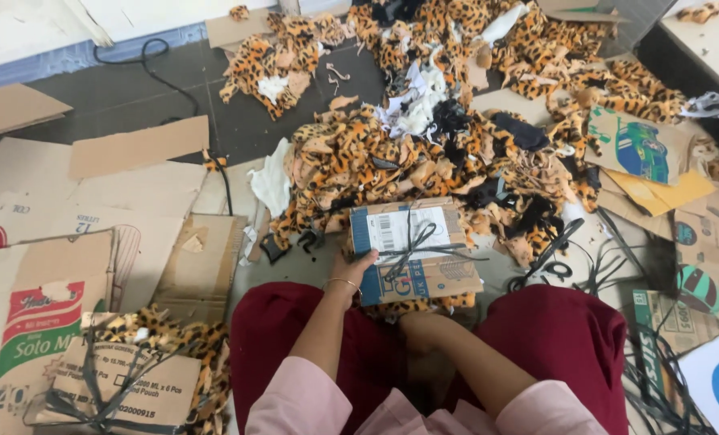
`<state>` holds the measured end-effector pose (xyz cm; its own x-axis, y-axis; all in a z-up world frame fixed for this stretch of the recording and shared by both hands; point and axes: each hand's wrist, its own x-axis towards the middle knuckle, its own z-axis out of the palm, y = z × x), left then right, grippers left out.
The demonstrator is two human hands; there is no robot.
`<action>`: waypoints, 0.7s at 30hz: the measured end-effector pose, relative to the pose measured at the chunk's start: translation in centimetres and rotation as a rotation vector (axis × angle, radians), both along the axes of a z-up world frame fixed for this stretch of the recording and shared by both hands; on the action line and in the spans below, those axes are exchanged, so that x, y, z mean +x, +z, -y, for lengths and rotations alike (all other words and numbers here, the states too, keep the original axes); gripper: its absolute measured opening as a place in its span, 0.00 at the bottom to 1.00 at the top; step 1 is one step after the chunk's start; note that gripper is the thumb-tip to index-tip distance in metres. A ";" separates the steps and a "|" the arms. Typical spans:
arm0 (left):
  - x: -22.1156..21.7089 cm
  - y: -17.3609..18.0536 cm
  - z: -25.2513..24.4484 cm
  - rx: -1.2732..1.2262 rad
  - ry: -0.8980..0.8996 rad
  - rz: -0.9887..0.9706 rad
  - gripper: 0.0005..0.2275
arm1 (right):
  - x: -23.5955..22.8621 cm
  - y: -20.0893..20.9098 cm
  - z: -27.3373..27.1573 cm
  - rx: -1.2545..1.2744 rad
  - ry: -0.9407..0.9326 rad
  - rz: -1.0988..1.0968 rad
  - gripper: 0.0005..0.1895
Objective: The person uses scissors to cut small pieces of tiger-print fabric and cardboard on the floor, then stuff these pieces into a small rectangular fabric pouch.
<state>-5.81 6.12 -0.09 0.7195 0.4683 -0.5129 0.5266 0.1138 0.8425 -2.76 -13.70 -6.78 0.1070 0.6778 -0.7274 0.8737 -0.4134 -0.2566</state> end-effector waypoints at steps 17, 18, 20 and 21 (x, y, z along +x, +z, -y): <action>0.5 -4.0 2.8 1.133 -0.439 0.640 0.17 | 7.1 8.1 4.2 0.431 -1.124 -0.642 0.15; 0.1 -5.2 3.5 1.047 -0.666 0.786 0.14 | 6.9 7.8 4.2 0.470 -1.118 -0.643 0.13; -1.1 -3.7 5.3 1.025 -0.726 0.747 0.18 | 6.9 8.5 4.1 0.492 -1.108 -0.647 0.13; -1.6 -2.9 6.1 1.005 -0.777 0.712 0.23 | 7.0 9.0 3.8 0.514 -1.093 -0.645 0.13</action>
<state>-7.43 0.05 -2.98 0.9104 -0.2107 0.3561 -0.3755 -0.7823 0.4969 4.25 -17.49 2.20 0.4978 0.6738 -0.5461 -0.1651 -0.5445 -0.8224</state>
